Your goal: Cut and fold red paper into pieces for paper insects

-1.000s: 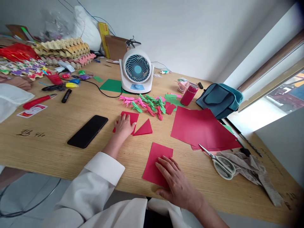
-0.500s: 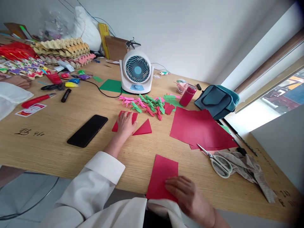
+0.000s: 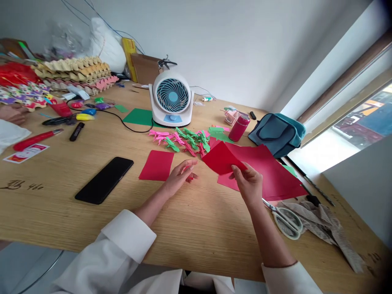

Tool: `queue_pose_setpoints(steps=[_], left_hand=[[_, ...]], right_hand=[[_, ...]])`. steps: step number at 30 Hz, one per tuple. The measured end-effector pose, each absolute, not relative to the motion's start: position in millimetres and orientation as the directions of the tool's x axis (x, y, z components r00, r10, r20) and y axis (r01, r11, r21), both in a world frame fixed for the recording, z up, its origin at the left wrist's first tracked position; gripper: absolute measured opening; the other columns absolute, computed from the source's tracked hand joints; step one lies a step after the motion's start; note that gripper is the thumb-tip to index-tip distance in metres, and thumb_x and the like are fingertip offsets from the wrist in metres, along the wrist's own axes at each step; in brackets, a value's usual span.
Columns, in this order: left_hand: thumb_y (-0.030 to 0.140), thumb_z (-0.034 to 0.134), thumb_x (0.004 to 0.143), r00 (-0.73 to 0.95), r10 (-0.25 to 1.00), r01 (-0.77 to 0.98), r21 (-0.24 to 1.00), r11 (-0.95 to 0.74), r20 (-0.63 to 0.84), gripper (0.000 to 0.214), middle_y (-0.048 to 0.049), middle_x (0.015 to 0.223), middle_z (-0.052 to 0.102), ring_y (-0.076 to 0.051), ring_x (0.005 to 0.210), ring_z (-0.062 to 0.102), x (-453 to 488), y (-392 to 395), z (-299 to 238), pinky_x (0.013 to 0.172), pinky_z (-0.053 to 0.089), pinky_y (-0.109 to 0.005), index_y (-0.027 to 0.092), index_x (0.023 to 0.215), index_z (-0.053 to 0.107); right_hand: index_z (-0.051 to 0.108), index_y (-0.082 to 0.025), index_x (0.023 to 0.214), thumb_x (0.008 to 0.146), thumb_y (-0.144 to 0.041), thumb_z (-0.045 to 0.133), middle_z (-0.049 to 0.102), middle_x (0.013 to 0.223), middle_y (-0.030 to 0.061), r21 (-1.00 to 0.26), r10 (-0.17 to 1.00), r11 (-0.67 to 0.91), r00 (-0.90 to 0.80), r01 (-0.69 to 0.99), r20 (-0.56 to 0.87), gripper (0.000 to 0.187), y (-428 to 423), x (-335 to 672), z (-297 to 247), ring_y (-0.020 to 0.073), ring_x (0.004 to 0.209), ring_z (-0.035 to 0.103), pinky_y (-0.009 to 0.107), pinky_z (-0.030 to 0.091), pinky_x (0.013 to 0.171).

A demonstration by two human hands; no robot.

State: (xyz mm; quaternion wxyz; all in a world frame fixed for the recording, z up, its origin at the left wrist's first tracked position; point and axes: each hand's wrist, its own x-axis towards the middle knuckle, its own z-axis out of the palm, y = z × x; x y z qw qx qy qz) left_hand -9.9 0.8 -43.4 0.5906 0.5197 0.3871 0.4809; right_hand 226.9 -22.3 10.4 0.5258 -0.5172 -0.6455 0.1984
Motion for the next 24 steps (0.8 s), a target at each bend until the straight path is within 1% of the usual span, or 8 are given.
queue_pose_setpoints(steps=[1, 3, 6, 10, 12, 15, 19, 24], left_hand=[[0.06, 0.061, 0.082, 0.294, 0.956, -0.243, 0.967, 0.079, -0.005, 0.057, -0.0133, 0.123, 0.062, -0.019, 0.081, 0.07, -9.7, 1.6, -44.8, 0.055, 0.049, -0.022, 0.02, 0.121, 0.057], [0.068, 0.054, 0.082, 0.436, 0.897, -0.385, 0.885, 0.261, -0.074, 0.063, -0.0151, 0.123, 0.063, -0.022, 0.085, 0.071, -9.6, 3.0, -47.7, 0.057, 0.052, -0.025, 0.019, 0.121, 0.057], [0.074, 0.049, 0.081, 0.545, 0.833, -0.514, 0.749, 0.418, -0.091, 0.069, -0.0151, 0.11, 0.07, -0.023, 0.086, 0.071, -9.4, 2.7, -48.6, 0.061, 0.054, -0.028, 0.015, 0.114, 0.061], [0.044, 0.076, 0.076, 0.417, 0.899, -0.537, 0.763, 0.359, -0.13, 0.04, -0.0089, 0.099, 0.074, -0.017, 0.081, 0.071, -7.9, -1.8, -44.1, 0.069, 0.054, -0.025, 0.015, 0.103, 0.067], [0.032, 0.082, 0.07, 0.35, 0.923, -0.509, 0.795, 0.33, -0.159, 0.036, -0.0074, 0.095, 0.076, -0.016, 0.079, 0.07, -6.5, -3.7, -42.3, 0.072, 0.054, -0.025, 0.015, 0.099, 0.069], [0.031, 0.085, 0.064, 0.278, 0.941, -0.478, 0.823, 0.308, -0.191, 0.041, -0.0077, 0.095, 0.076, -0.018, 0.079, 0.071, -5.0, -4.4, -41.4, 0.073, 0.055, -0.028, 0.014, 0.098, 0.07], [0.031, 0.088, 0.059, 0.21, 0.952, -0.478, 0.826, 0.298, -0.222, 0.045, -0.0069, 0.098, 0.076, -0.018, 0.08, 0.071, -5.3, -3.5, -41.0, 0.07, 0.055, -0.027, 0.015, 0.099, 0.071], [0.03, 0.088, 0.058, 0.239, 0.935, -0.463, 0.815, 0.348, -0.264, 0.05, -0.0073, 0.097, 0.076, -0.019, 0.083, 0.071, -2.3, -6.8, -40.2, 0.073, 0.056, -0.028, 0.015, 0.102, 0.07]], right_hand=[[0.07, -0.021, 0.095, 0.089, -0.027, 0.058, 0.07, 0.078, 0.0033, -0.766, 0.85, 0.46, 0.026, 0.448, 0.526, 0.015, -27.0, 224.9, 5.3, 0.0198, 0.073, 0.067, 0.033, 0.053, 0.068], [0.07, -0.023, 0.103, 0.086, -0.014, 0.055, 0.07, 0.106, 0.0067, -0.666, 0.779, 0.602, -0.144, 0.44, 0.61, 0.024, -35.7, 222.2, -5.3, 0.0221, 0.099, 0.066, 0.038, 0.053, 0.088], [0.067, -0.025, 0.111, 0.08, -0.001, 0.049, 0.063, 0.124, 0.0086, -0.552, 0.699, 0.711, -0.357, 0.435, 0.62, 0.043, -44.3, 221.3, -18.3, 0.022, 0.113, 0.061, 0.04, 0.051, 0.095], [0.064, -0.024, 0.115, 0.075, 0.006, 0.044, 0.058, 0.131, 0.0097, -0.506, 0.66, 0.751, -0.48, 0.424, 0.577, 0.054, -49.5, 221.6, -26.1, 0.0218, 0.117, 0.059, 0.038, 0.053, 0.093], [0.063, -0.024, 0.116, 0.074, 0.006, 0.044, 0.057, 0.133, 0.0097, -0.504, 0.65, 0.759, -0.525, 0.412, 0.549, 0.055, -50.8, 221.2, -27.8, 0.0222, 0.119, 0.058, 0.037, 0.053, 0.092], [0.062, -0.025, 0.116, 0.075, 0.005, 0.047, 0.05, 0.139, 0.0101, -0.513, 0.651, 0.757, -0.535, 0.405, 0.538, 0.054, -50.9, 219.8, -30.8, 0.0237, 0.122, 0.055, 0.04, 0.053, 0.095], [0.064, -0.025, 0.112, 0.078, -0.001, 0.055, 0.038, 0.146, 0.0115, -0.552, 0.692, 0.722, -0.425, 0.418, 0.584, 0.042, -48.0, 216.7, -32.7, 0.0266, 0.126, 0.051, 0.046, 0.048, 0.101], [0.064, -0.025, 0.109, 0.083, -0.011, 0.063, 0.04, 0.146, 0.0128, -0.655, 0.765, 0.644, -0.35, 0.397, 0.54, 0.029, -44.9, 213.9, -30.5, 0.0262, 0.12, 0.056, 0.043, 0.051, 0.096]])
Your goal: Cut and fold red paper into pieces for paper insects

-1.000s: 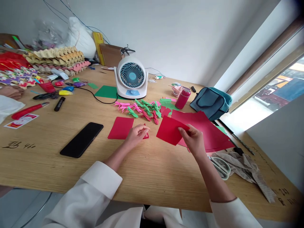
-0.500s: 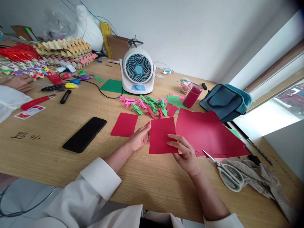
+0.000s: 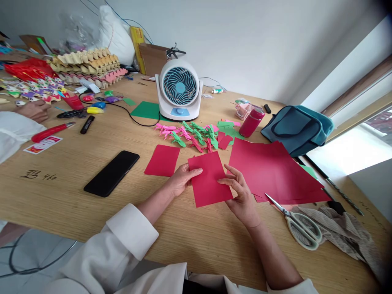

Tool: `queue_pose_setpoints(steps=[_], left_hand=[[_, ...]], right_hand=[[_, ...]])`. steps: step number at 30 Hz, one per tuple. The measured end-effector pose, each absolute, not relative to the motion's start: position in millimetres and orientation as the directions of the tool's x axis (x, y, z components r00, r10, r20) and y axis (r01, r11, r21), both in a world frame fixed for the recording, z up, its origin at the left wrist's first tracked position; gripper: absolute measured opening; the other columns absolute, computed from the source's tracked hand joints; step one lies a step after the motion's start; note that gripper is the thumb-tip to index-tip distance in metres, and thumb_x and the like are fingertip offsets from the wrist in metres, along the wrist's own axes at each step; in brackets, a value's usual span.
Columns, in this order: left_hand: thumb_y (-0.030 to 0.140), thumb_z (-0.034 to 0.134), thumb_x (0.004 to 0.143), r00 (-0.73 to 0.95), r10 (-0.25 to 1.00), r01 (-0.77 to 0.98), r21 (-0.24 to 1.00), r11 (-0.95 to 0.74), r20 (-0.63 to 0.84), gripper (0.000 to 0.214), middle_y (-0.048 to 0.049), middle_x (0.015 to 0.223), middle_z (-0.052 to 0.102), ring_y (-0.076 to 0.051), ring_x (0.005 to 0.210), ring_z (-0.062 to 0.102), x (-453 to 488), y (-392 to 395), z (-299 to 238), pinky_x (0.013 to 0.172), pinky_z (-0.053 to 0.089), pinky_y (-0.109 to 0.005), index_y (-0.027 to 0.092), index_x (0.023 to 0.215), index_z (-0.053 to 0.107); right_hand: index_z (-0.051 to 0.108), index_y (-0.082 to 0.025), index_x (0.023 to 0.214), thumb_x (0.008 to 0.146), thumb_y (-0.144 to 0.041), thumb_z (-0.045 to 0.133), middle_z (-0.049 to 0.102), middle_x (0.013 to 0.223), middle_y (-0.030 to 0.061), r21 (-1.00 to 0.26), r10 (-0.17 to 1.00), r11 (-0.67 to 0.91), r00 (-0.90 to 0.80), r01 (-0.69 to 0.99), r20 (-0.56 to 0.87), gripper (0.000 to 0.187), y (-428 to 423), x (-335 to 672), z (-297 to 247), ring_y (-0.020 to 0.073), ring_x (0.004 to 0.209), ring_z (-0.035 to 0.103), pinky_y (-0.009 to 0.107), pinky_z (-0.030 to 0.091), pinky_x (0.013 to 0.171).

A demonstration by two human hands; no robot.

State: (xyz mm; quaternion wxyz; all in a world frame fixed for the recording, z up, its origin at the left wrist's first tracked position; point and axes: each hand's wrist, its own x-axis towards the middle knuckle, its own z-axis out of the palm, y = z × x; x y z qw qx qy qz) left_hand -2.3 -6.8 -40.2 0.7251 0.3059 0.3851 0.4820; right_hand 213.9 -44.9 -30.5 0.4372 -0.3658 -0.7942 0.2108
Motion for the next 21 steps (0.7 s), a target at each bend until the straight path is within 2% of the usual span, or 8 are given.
queue_pose_setpoints(steps=[5, 8, 12, 17, 21], left_hand=[[0.029, 0.088, 0.058, 0.237, 0.941, -0.406, 0.855, 0.324, -0.243, 0.049, -0.0064, 0.092, 0.077, -0.019, 0.079, 0.07, 5.7, -12.8, -42.1, 0.074, 0.055, -0.029, 0.015, 0.102, 0.07], [0.029, 0.087, 0.059, 0.183, 0.96, -0.345, 0.901, 0.265, -0.212, 0.045, -0.0065, 0.089, 0.076, -0.019, 0.078, 0.07, 7.9, -13.4, -44.3, 0.075, 0.053, -0.03, 0.014, 0.098, 0.07], [0.03, 0.086, 0.059, 0.116, 0.973, -0.372, 0.9, 0.227, -0.197, 0.045, -0.0061, 0.093, 0.076, -0.018, 0.08, 0.069, 7.2, -9.9, -48.0, 0.077, 0.053, -0.03, 0.015, 0.098, 0.07], [0.032, 0.088, 0.056, 0.071, 0.967, -0.473, 0.845, 0.25, -0.246, 0.047, -0.007, 0.097, 0.076, -0.019, 0.082, 0.069, 5.4, -6.6, -46.7, 0.076, 0.053, -0.03, 0.015, 0.096, 0.069], [0.029, 0.087, 0.058, 0.109, 0.968, -0.518, 0.818, 0.251, -0.228, 0.044, -0.0063, 0.094, 0.076, -0.019, 0.084, 0.07, 3.5, -5.5, -43.4, 0.075, 0.054, -0.029, 0.015, 0.095, 0.069]], right_hand=[[0.064, -0.025, 0.109, 0.083, -0.007, 0.058, 0.06, 0.118, 0.0079, -0.732, 0.818, 0.567, -0.364, 0.377, 0.446, 0.032, -44.7, 216.4, -33.5, 0.0215, 0.106, 0.062, 0.033, 0.052, 0.084], [0.065, -0.025, 0.105, 0.082, -0.005, 0.056, 0.061, 0.106, 0.0051, -0.761, 0.838, 0.53, -0.37, 0.373, 0.402, 0.032, -45.1, 217.1, -35.7, 0.0186, 0.095, 0.063, 0.029, 0.05, 0.077], [0.064, -0.025, 0.105, 0.082, -0.006, 0.058, 0.06, 0.105, 0.0049, -0.745, 0.826, 0.545, -0.4, 0.385, 0.397, 0.03, -44.8, 216.6, -37.2, 0.0179, 0.095, 0.062, 0.029, 0.05, 0.079], [0.063, -0.024, 0.109, 0.079, -0.002, 0.053, 0.059, 0.112, 0.0061, -0.69, 0.795, 0.595, -0.424, 0.412, 0.433, 0.039, -44.8, 217.4, -38.7, 0.0179, 0.101, 0.061, 0.03, 0.05, 0.085], [0.065, -0.024, 0.102, 0.081, -0.006, 0.055, 0.06, 0.111, 0.0059, -0.696, 0.806, 0.587, -0.383, 0.414, 0.452, 0.03, -42.5, 219.9, -40.1, 0.0182, 0.101, 0.061, 0.032, 0.049, 0.086]])
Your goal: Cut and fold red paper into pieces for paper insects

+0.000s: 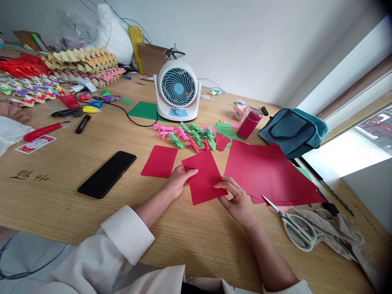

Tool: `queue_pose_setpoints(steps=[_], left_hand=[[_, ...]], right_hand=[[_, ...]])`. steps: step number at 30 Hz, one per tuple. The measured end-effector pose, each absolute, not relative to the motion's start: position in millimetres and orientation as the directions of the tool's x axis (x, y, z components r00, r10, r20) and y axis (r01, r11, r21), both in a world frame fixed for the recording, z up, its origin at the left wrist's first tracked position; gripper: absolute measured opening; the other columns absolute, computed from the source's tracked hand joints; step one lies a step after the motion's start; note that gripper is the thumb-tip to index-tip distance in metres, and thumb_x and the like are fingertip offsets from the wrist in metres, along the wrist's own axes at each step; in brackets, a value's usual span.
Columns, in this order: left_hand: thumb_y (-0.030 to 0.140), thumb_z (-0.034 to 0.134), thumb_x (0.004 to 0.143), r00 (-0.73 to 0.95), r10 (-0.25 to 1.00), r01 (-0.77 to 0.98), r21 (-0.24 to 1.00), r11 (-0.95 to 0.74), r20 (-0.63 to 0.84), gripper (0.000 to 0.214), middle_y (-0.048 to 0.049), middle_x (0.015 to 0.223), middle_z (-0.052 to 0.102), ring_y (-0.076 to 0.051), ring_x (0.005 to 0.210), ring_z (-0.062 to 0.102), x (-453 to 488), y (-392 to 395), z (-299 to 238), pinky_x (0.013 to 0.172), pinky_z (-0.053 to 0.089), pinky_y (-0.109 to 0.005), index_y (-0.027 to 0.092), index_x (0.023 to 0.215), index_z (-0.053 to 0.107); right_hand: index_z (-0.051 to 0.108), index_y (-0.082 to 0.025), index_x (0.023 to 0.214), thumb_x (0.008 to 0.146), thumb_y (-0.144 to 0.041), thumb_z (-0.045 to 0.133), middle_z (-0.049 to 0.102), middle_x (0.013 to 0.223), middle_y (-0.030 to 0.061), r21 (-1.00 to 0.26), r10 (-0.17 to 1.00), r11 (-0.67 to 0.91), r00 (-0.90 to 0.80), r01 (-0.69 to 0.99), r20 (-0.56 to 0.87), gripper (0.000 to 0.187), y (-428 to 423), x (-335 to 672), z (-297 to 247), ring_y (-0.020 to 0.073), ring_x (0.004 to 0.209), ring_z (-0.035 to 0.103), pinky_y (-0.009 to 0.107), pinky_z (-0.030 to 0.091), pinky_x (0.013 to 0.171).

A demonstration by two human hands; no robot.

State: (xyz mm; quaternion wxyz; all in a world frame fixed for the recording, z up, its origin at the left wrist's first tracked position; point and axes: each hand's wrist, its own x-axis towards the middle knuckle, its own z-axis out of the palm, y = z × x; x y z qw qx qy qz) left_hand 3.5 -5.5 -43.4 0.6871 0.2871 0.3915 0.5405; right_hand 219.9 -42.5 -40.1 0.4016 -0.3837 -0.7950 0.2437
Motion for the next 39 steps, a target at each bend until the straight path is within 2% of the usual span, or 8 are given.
queue_pose_setpoints(steps=[4, 8, 12, 18, 23, 28, 33, 39], left_hand=[[0.025, 0.085, 0.061, 0.151, 0.968, -0.545, 0.8, 0.25, -0.2, 0.037, -0.0058, 0.089, 0.076, -0.019, 0.08, 0.071, 0.4, -3.5, -43.6, 0.074, 0.054, -0.029, 0.014, 0.092, 0.069], [0.025, 0.084, 0.061, 0.175, 0.965, -0.493, 0.831, 0.258, -0.196, 0.044, -0.004, 0.091, 0.075, -0.017, 0.078, 0.069, -2.6, -3.1, -45.8, 0.073, 0.054, -0.029, 0.016, 0.101, 0.066], [0.027, 0.084, 0.062, 0.162, 0.972, -0.35, 0.911, 0.219, -0.172, 0.055, -0.003, 0.096, 0.072, -0.017, 0.082, 0.067, -7.3, -1.3, -46.3, 0.075, 0.052, -0.03, 0.02, 0.112, 0.061], [0.033, 0.076, 0.072, 0.15, 0.988, -0.215, 0.977, -0.001, 0.034, 0.044, -0.0045, 0.1, 0.066, -0.017, 0.099, 0.061, -22.5, 6.1, -36.9, 0.088, 0.046, -0.028, 0.019, 0.111, 0.062], [0.035, 0.074, 0.074, 0.191, 0.976, -0.076, 0.993, -0.088, 0.101, 0.035, -0.0039, 0.095, 0.061, -0.017, 0.097, 0.058, -32.5, 5.8, -27.2, 0.086, 0.045, -0.027, 0.018, 0.103, 0.065], [0.035, 0.072, 0.076, 0.292, 0.951, 0.055, 0.991, -0.121, 0.1, 0.042, 0.0026, 0.077, 0.055, -0.011, 0.071, 0.053, -35.9, 6.4, -28.8, 0.07, 0.043, -0.023, 0.021, 0.113, 0.061], [0.036, 0.068, 0.079, 0.346, 0.925, 0.173, 0.958, -0.228, 0.157, 0.028, -0.0035, 0.1, 0.066, -0.015, 0.083, 0.058, -33.7, 5.3, -31.5, 0.077, 0.045, -0.025, 0.022, 0.104, 0.067], [0.035, 0.064, 0.083, 0.412, 0.885, 0.371, 0.847, -0.381, 0.217, 0.019, -0.0036, 0.097, 0.07, -0.021, 0.09, 0.062, -29.1, -1.3, -25.6, 0.077, 0.046, -0.027, 0.023, 0.097, 0.069]], right_hand=[[0.065, -0.024, 0.097, 0.085, -0.014, 0.058, 0.062, 0.107, 0.0055, -0.787, 0.845, 0.528, -0.287, 0.319, 0.45, 0.017, -34.7, 225.4, -44.5, 0.0184, 0.1, 0.061, 0.033, 0.049, 0.088], [0.064, -0.023, 0.095, 0.085, -0.019, 0.059, 0.063, 0.104, 0.0052, -0.86, 0.878, 0.462, -0.242, 0.214, 0.412, 0.012, -26.7, 231.7, -51.7, 0.0179, 0.098, 0.061, 0.032, 0.05, 0.086], [0.065, -0.023, 0.094, 0.084, -0.02, 0.062, 0.063, 0.097, 0.0034, -0.889, 0.891, 0.418, -0.275, 0.185, 0.361, 0.011, -24.6, 236.3, -53.7, 0.0161, 0.09, 0.061, 0.03, 0.05, 0.083], [0.066, -0.023, 0.096, 0.084, -0.027, 0.066, 0.064, 0.099, 0.0039, -0.923, 0.884, 0.361, -0.365, 0.136, 0.292, 0.013, -29.2, 237.1, -47.8, 0.0174, 0.094, 0.061, 0.031, 0.05, 0.085], [0.066, -0.022, 0.094, 0.083, -0.041, 0.07, 0.065, 0.094, 0.0045, -0.938, 0.855, 0.336, -0.446, 0.087, 0.265, 0.022, -33.5, 235.9, -39.6, 0.0187, 0.089, 0.062, 0.031, 0.051, 0.082], [0.066, -0.022, 0.09, 0.082, -0.046, 0.071, 0.065, 0.088, 0.0044, -0.937, 0.845, 0.338, -0.468, 0.091, 0.26, 0.026, -34.8, 236.1, -33.8, 0.0192, 0.086, 0.061, 0.032, 0.051, 0.079], [0.064, -0.021, 0.085, 0.083, -0.045, 0.069, 0.066, 0.087, 0.0044, -0.943, 0.839, 0.324, -0.485, 0.078, 0.248, 0.025, -36.3, 232.5, -29.5, 0.0191, 0.084, 0.062, 0.032, 0.051, 0.077], [0.065, -0.02, 0.082, 0.084, -0.041, 0.07, 0.066, 0.086, 0.0037, -0.949, 0.839, 0.31, -0.487, 0.062, 0.242, 0.022, -36.1, 230.5, -28.6, 0.0178, 0.082, 0.062, 0.03, 0.05, 0.074]])
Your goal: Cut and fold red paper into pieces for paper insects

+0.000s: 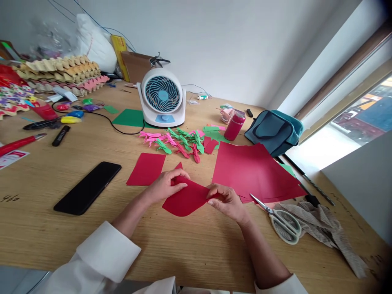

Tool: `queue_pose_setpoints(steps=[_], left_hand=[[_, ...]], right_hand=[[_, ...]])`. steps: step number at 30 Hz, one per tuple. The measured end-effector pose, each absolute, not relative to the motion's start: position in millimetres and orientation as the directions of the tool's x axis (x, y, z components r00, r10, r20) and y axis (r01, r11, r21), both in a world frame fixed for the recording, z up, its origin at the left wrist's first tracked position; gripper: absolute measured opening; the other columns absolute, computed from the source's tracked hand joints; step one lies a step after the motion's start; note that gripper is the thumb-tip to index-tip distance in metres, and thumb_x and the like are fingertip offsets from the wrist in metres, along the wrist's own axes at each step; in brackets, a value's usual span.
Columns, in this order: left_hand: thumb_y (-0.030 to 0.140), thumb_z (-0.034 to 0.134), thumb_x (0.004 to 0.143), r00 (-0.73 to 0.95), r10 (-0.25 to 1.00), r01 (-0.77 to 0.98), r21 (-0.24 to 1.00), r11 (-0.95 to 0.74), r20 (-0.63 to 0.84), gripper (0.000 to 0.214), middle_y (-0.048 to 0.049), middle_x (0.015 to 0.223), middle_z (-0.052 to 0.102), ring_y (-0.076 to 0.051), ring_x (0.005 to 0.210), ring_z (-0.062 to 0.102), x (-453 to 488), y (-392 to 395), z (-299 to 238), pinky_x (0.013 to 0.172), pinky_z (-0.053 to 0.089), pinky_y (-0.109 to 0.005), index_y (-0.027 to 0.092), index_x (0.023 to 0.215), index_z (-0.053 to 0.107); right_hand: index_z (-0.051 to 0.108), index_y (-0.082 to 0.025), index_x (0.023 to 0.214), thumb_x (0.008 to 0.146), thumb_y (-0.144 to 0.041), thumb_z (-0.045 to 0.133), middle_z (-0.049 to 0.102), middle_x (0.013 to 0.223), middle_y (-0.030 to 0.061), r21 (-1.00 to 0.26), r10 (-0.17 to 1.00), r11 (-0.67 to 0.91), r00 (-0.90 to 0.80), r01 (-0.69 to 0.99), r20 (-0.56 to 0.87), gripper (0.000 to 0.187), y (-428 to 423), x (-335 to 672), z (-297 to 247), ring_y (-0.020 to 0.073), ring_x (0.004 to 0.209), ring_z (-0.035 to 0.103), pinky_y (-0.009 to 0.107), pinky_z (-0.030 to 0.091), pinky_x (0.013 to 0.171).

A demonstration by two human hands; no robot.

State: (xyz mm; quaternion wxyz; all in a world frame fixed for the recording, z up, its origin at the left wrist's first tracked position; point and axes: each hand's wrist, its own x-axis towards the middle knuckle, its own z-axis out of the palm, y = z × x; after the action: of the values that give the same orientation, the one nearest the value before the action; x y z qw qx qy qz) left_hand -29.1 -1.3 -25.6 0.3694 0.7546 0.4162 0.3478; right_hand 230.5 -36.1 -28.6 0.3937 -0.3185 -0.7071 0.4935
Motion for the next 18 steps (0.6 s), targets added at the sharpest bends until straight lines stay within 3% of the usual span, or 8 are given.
queue_pose_setpoints(steps=[5, 12, 18], left_hand=[[0.035, 0.057, 0.089, 0.513, 0.787, 0.45, 0.674, -0.586, 0.342, 0.017, -0.0057, 0.094, 0.068, -0.021, 0.092, 0.06, -20.4, -5.6, -21.7, 0.088, 0.042, -0.032, 0.021, 0.092, 0.067], [0.032, 0.05, 0.094, 0.637, 0.688, 0.538, 0.439, -0.72, 0.348, 0.021, -0.0033, 0.083, 0.068, -0.02, 0.085, 0.058, -15.1, -11.6, -18.6, 0.086, 0.033, -0.035, 0.021, 0.088, 0.067], [0.022, 0.046, 0.095, 0.613, 0.705, 0.587, 0.392, -0.708, 0.356, 0.02, -0.0023, 0.083, 0.069, -0.018, 0.079, 0.058, -16.8, -7.0, -27.3, 0.081, 0.034, -0.034, 0.02, 0.086, 0.063]], right_hand=[[0.066, -0.02, 0.082, 0.084, -0.044, 0.068, 0.067, 0.089, 0.005, -0.946, 0.84, 0.312, -0.491, 0.087, 0.232, 0.025, -34.4, 232.9, -34.4, 0.0188, 0.084, 0.063, 0.031, 0.051, 0.075], [0.068, -0.018, 0.084, 0.084, -0.044, 0.069, 0.068, 0.096, 0.0071, -0.94, 0.821, 0.316, -0.533, 0.127, 0.204, 0.026, -32.5, 233.9, -35.9, 0.0182, 0.086, 0.064, 0.031, 0.053, 0.078], [0.072, -0.021, 0.1, 0.085, -0.021, 0.066, 0.066, 0.105, 0.0061, -0.878, 0.748, 0.408, -0.644, 0.252, 0.163, 0.016, -33.9, 237.6, -24.1, 0.0177, 0.095, 0.064, 0.032, 0.05, 0.088]])
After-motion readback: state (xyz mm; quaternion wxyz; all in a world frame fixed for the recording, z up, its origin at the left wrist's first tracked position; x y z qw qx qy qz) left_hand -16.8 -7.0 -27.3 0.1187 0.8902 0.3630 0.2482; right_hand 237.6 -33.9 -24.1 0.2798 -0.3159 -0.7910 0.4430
